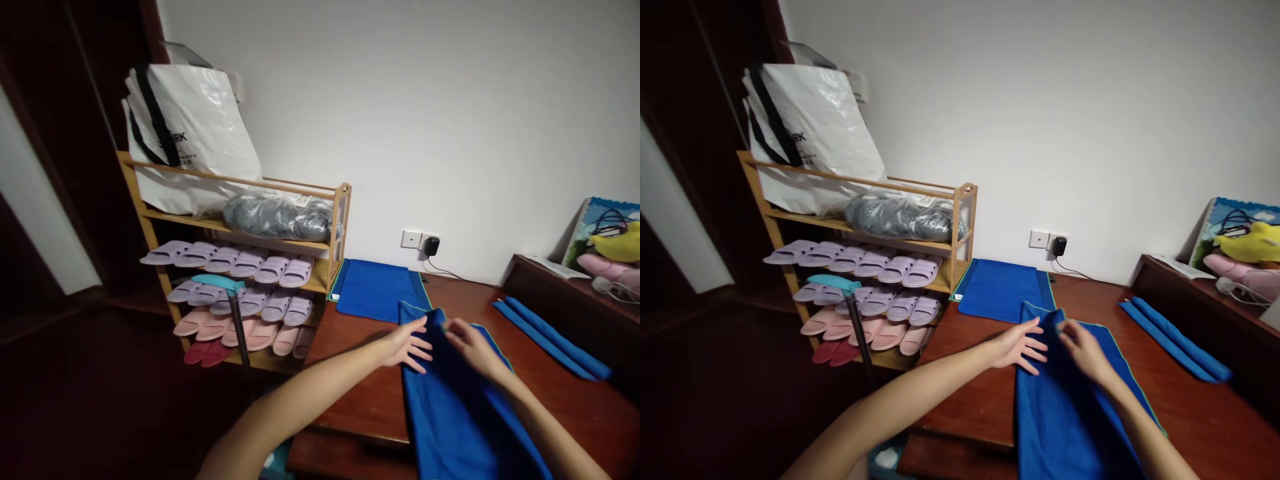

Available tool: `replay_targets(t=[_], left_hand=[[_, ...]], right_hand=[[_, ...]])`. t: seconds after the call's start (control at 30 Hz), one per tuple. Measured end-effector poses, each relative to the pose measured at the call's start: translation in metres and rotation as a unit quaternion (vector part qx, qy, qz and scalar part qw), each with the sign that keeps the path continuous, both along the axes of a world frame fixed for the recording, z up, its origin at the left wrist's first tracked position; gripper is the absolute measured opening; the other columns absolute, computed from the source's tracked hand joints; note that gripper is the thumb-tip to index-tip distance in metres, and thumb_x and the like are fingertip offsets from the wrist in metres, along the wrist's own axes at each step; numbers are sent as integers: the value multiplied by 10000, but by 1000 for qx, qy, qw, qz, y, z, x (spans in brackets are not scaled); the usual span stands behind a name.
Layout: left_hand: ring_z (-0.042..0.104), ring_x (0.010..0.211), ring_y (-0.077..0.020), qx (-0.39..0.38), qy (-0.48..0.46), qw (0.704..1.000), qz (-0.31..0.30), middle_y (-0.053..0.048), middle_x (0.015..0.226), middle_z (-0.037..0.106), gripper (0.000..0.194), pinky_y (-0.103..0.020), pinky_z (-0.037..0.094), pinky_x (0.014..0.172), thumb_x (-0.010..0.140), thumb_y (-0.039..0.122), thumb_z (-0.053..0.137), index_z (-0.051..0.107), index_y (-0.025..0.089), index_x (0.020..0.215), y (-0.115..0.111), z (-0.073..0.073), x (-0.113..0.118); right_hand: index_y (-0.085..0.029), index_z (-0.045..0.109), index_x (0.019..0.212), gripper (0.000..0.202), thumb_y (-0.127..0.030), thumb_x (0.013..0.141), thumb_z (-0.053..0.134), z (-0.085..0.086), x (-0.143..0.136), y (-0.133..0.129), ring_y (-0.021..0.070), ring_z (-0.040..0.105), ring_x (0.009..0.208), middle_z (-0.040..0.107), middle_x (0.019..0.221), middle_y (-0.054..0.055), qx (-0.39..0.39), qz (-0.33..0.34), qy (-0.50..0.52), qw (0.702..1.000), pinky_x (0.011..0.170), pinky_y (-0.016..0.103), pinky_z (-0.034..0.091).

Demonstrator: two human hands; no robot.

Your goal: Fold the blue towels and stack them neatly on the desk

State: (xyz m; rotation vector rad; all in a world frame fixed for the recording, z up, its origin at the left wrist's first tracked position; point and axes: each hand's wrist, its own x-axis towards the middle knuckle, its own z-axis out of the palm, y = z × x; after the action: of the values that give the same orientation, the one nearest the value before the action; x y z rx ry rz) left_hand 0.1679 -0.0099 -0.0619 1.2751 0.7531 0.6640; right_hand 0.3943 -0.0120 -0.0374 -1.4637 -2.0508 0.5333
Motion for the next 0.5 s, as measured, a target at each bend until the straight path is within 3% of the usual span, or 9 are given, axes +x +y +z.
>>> replay_targets(t=[0.1, 0.13, 0.2, 0.3, 0.43, 0.5], left_hand=[[642, 844, -277, -119, -76, 989, 42, -123, 947, 626, 680, -475, 549, 675, 675, 633, 683, 518, 158, 1132, 4, -4, 7], [638, 800, -255, -116, -67, 988, 76, -99, 903, 614, 670, -467, 556, 663, 635, 524, 765, 506, 153, 1128, 4, -7, 7], [626, 758, -219, -96, -39, 986, 127, -62, 862, 584, 705, -450, 567, 652, 574, 316, 835, 471, 150, 1155, 4, -15, 3], [617, 725, -194, -72, -14, 986, 151, -33, 854, 546, 753, -399, 570, 619, 527, 178, 839, 463, 157, 1179, 4, -26, 1], [613, 642, -190, -13, 39, 983, 177, -38, 911, 560, 829, -331, 539, 536, 432, 104, 853, 514, 213, 1181, 8, -31, 10], [621, 700, -205, 26, 55, 979, 194, -44, 937, 576, 719, -281, 521, 553, 419, 51, 834, 593, 231, 1073, 9, -30, 16]], right_hand=[[-228, 452, 1359, 628, -550, 824, 521, 16, -24, -42, 218, 535, 1178, 489, 1386, 85, -139, 189, -7, 972, 972, 348, 442], [-243, 402, 1403, 648, -540, 838, 513, 19, -21, -56, 223, 488, 1237, 435, 1434, 76, -161, 198, -14, 967, 1020, 364, 406], [-271, 375, 1427, 649, -551, 853, 490, 16, -3, -80, 239, 406, 1311, 395, 1466, 57, -165, 155, -42, 973, 1097, 407, 315], [-341, 410, 1403, 652, -592, 811, 523, -13, 39, -101, 285, 358, 1341, 419, 1450, 35, -123, 79, -111, 983, 1121, 488, 242], [-340, 523, 1308, 666, -654, 721, 565, -67, 79, -108, 351, 483, 1214, 565, 1297, 78, -41, -63, -168, 983, 982, 575, 371], [-314, 584, 1219, 611, -652, 711, 555, -82, 88, -107, 341, 567, 1089, 638, 1158, 86, -8, -103, -155, 983, 898, 543, 439]])
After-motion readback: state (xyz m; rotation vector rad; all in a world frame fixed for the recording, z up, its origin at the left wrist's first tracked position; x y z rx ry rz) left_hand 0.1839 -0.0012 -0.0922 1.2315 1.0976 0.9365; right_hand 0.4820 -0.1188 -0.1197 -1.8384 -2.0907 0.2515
